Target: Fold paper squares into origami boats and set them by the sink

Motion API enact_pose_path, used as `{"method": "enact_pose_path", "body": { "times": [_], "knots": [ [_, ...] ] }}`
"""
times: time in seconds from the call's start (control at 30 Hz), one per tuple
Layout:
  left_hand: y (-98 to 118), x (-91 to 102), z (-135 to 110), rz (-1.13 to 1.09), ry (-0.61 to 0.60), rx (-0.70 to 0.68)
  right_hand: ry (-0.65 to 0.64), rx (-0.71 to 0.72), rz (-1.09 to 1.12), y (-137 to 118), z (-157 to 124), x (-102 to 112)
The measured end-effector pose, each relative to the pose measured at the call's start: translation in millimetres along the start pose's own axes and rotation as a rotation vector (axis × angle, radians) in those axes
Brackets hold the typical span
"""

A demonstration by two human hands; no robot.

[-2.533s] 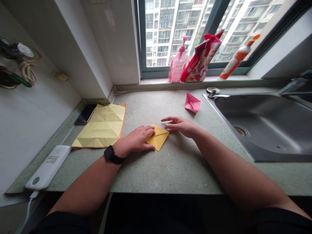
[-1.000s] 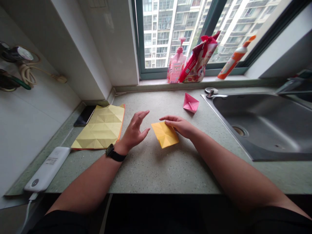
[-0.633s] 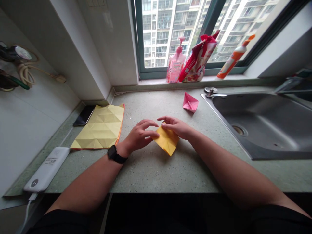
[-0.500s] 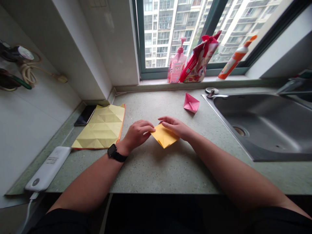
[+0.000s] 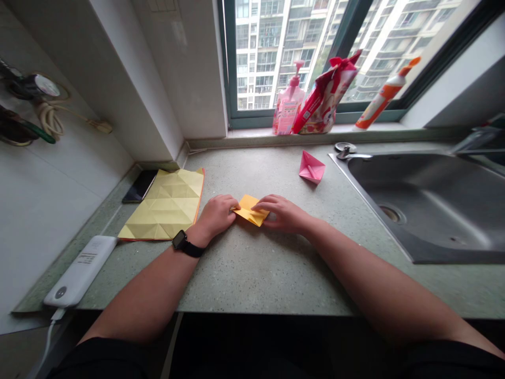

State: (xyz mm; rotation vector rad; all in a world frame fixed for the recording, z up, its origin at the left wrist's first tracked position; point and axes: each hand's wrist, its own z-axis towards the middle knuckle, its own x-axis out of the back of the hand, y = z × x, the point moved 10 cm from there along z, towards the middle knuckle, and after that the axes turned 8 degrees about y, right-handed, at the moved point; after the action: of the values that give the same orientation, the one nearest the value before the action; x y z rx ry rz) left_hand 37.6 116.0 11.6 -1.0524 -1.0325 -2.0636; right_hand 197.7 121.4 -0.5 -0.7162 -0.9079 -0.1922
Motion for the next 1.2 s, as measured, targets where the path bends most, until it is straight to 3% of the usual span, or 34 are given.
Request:
{"method": "enact_pose_path", "body": {
  "times": [0.33, 0.5, 0.67, 0.9, 1.2],
  "knots": [
    [44.3, -1.7, -6.2, -0.144, -0.024, -0.272, 0.05, 0.049, -0.012, -1.3, 0.9, 3.0],
    [48.4, 0.2, -8.7, -0.214, -0.059, -0.191, 0.016, 0.083, 0.045, -14.1, 0.8, 4.3],
    [45.7, 0.7, -7.6, -0.312, -0.102, -0.06, -0.045, 0.013, 0.127, -16.3, 0.4, 4.9],
    [30.0, -1.8, -4.2, -0.206, -0.076, 0.063, -0.027, -0.109, 0.066, -0.4, 1.6, 4.1],
    [16.8, -8.1, -5.9, -0.041, -0.078, 0.086, 0.016, -0.197, -0.082, 13.1, 2.0, 2.1]
  ]
}}
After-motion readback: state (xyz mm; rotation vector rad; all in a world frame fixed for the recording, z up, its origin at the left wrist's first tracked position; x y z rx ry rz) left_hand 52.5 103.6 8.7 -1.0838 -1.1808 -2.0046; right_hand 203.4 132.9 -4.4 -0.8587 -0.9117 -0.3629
